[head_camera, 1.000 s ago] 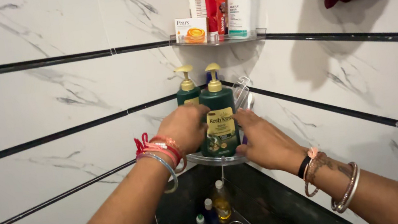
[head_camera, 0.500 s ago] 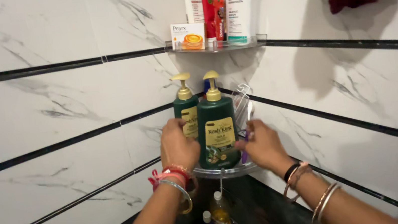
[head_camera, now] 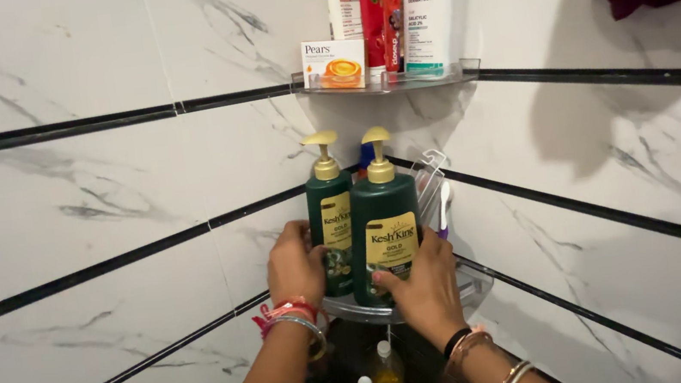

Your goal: The person arranges personal care items, including bottles of shampoo and soap, onto a corner shelf in a bathroom.

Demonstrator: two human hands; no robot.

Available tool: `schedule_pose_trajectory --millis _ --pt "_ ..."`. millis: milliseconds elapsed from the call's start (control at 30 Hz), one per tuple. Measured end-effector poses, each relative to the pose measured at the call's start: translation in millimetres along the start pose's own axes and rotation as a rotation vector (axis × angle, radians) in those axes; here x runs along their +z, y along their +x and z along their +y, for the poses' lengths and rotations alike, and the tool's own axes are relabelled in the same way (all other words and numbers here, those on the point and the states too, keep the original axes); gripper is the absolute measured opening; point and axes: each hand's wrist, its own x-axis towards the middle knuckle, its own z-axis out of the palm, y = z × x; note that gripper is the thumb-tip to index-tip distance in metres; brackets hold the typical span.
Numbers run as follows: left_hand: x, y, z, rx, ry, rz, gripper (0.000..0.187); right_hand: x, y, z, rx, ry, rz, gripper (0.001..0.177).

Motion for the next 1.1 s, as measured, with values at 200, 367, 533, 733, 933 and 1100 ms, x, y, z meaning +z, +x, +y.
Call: schedule_pose_trajectory --millis 200,367,533,733,933,1100 --pt "-6 1 -19 0.000 -0.020 -0.086 0.043 7 2 -17 0.024 0.088 0.029 0.111" --pt "8 -3 -19 0.101 -0.130 -0.161 0.072 20 4 -30 0.107 -0.025 0.126 0.134" --pt "19 2 -26 -0.035 -0.205 -0.191 0.065 16 5 -33 0.155 -0.047 0.112 0.125" --pt "13 3 -28 0.105 -0.162 -0.191 0.063 10 8 -35 0.234 -0.081 0.056 0.124" --pt "8 -6 -8 -0.095 0.041 -0.153 0.068 12 6 -3 -0.010 -0.048 0.115 0.129" --pt "34 -32 -6 -0.067 0.024 0.139 0.083 -10 -8 55 -0.174 0.155 0.002 0.089"
